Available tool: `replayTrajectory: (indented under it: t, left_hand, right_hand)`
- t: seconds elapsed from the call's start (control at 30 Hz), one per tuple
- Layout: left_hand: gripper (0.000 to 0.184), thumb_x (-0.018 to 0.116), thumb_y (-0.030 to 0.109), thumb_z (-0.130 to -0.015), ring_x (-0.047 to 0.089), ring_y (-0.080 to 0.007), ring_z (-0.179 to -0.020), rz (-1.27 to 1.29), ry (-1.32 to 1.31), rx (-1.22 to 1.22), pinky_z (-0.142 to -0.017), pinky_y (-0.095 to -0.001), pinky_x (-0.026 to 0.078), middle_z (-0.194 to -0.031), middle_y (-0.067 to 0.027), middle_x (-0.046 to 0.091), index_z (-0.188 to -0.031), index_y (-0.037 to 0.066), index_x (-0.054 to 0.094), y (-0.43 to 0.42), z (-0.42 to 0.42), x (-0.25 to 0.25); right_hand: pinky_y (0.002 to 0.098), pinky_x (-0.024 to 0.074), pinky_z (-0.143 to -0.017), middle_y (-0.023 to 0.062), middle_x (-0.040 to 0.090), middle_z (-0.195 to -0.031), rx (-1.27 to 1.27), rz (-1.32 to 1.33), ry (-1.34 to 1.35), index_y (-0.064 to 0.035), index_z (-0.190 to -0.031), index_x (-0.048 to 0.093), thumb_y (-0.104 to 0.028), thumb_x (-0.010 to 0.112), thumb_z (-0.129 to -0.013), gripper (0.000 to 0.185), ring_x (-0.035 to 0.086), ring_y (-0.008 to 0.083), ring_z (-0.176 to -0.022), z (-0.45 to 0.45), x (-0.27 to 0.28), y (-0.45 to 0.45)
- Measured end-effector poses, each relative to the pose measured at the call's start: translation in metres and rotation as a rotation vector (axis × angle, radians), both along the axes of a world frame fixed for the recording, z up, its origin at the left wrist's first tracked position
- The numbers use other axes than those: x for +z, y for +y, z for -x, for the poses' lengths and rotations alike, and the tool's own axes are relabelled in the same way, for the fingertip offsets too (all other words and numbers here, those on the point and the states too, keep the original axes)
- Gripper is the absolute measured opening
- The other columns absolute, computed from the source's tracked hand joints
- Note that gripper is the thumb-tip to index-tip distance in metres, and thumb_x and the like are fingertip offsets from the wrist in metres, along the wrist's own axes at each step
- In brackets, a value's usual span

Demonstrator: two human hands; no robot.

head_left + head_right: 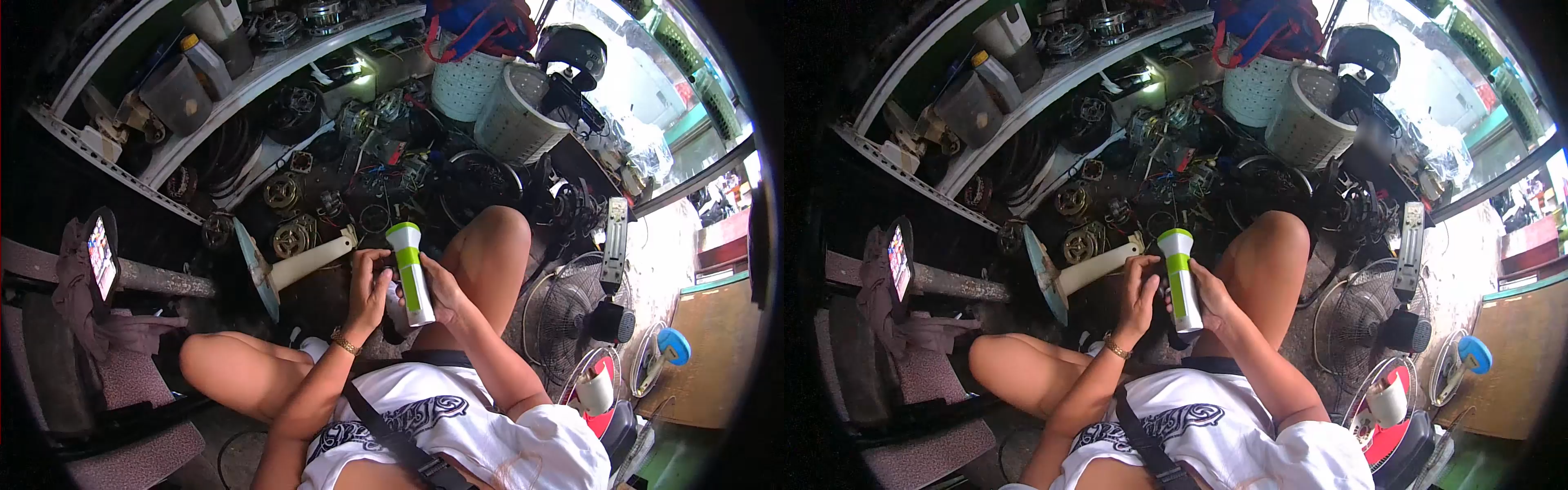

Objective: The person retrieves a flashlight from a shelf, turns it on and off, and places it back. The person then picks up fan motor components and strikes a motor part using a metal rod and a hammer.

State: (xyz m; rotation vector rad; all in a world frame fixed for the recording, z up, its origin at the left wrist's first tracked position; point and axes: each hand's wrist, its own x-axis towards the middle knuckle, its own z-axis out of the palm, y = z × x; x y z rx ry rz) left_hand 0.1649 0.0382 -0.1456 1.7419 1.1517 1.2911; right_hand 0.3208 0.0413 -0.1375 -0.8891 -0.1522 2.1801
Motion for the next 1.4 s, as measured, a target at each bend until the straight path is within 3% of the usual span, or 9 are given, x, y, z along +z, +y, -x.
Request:
replayTrajectory:
  t: [0.03,0.1,0.2,0.33,0.4,0.5,0.57,1.03,1.4]
  left_hand:
    - [0.028,0.049,0.011,-0.085,0.046,-0.0154,-0.087,0.003,-0.002,0.002,-0.077,-0.0276,0.041,-0.1,-0.0085,0.046,-0.111,0.004,0.044,-0.002,-0.003,-0.001]
    - [0.027,0.049,0.018,-0.088,0.047,-0.0087,-0.077,0.597,-0.499,-0.088,-0.064,-0.0213,0.042,-0.094,-0.0026,0.048,-0.111,0.004,0.044,-0.008,-0.008,0.003]
    - [0.029,0.052,0.021,-0.088,0.045,-0.0037,-0.07,0.735,-0.568,-0.094,-0.055,-0.0171,0.04,-0.09,-0.0001,0.05,-0.112,0.005,0.044,-0.009,-0.004,-0.004]
    - [0.032,0.054,0.021,-0.087,0.048,-0.0063,-0.076,0.777,-0.59,-0.135,-0.063,-0.0209,0.043,-0.093,-0.003,0.052,-0.113,0.004,0.044,-0.008,0.0,-0.008]
    - [0.034,0.054,0.023,-0.088,0.052,-0.01,-0.084,0.475,-0.364,-0.05,-0.073,-0.025,0.045,-0.096,-0.0041,0.054,-0.113,0.003,0.045,-0.008,-0.003,-0.009]
    - [0.035,0.054,0.023,-0.087,0.053,-0.0126,-0.092,0.662,-0.461,-0.11,-0.082,-0.0274,0.043,-0.099,-0.0051,0.055,-0.114,0.001,0.046,-0.005,0.0,-0.009]
    - [0.035,0.054,0.022,-0.087,0.053,-0.0121,-0.094,0.701,-0.577,-0.115,-0.082,-0.0262,0.043,-0.1,-0.0052,0.056,-0.114,0.001,0.047,-0.005,-0.001,-0.013]
    - [0.032,0.055,0.025,-0.087,0.042,-0.0012,-0.062,0.704,-0.518,-0.054,-0.052,-0.0164,0.036,-0.083,0.002,0.05,-0.11,0.005,0.046,-0.007,0.003,-0.027]
    - [0.025,0.055,0.015,-0.085,0.047,-0.0087,-0.049,0.711,-0.609,-0.034,-0.044,-0.0231,0.042,-0.079,-0.0042,0.053,-0.105,0.005,0.043,0.0,0.005,-0.016]
  right_hand:
    - [0.0368,0.0549,-0.059,0.0141,0.058,-0.079,0.002,0.003,-0.002,0.0003,-0.104,0.046,-0.043,0.027,-0.095,0.048,0.06,0.0253,-0.064,0.002,0.001,0.0]
    - [0.0375,0.0551,-0.06,0.0146,0.058,-0.078,0.024,-0.039,-0.028,0.0008,-0.104,0.047,-0.043,0.027,-0.095,0.049,0.061,0.0258,-0.063,0.006,0.004,-0.001]
    - [0.04,0.0547,-0.065,0.0153,0.058,-0.079,0.019,0.001,0.079,0.001,-0.106,0.047,-0.044,0.026,-0.095,0.05,0.061,0.0264,-0.067,0.01,-0.002,0.0]
    - [0.0434,0.0526,-0.073,0.0146,0.058,-0.084,0.072,-0.001,0.097,-0.0014,-0.108,0.047,-0.044,0.028,-0.094,0.049,0.061,0.0276,-0.074,0.011,-0.002,-0.002]
    - [0.0444,0.0515,-0.075,0.0131,0.058,-0.087,-0.026,-0.047,0.022,-0.0034,-0.109,0.047,-0.044,0.03,-0.094,0.047,0.06,0.027,-0.076,0.02,0.003,-0.005]
    - [0.0476,0.0485,-0.08,0.0085,0.055,-0.094,-0.114,-0.132,-0.116,-0.0088,-0.113,0.047,-0.044,0.037,-0.092,0.042,0.056,0.0239,-0.084,0.02,-0.003,-0.007]
    - [0.0469,0.0489,-0.079,0.0085,0.055,-0.094,0.017,-0.031,0.169,-0.0084,-0.114,0.046,-0.043,0.037,-0.093,0.042,0.056,0.0237,-0.084,0.012,-0.005,-0.006]
    - [0.0396,0.0498,-0.072,0.0104,0.059,-0.086,0.105,0.024,0.182,-0.008,-0.107,0.049,-0.05,0.025,-0.093,0.05,0.06,0.024,-0.078,0.017,-0.02,-0.005]
    - [0.0367,0.0538,-0.058,0.0127,0.061,-0.075,0.161,0.014,0.195,-0.0082,-0.098,0.053,-0.053,0.03,-0.091,0.051,0.062,0.0265,-0.064,0.018,-0.024,0.008]
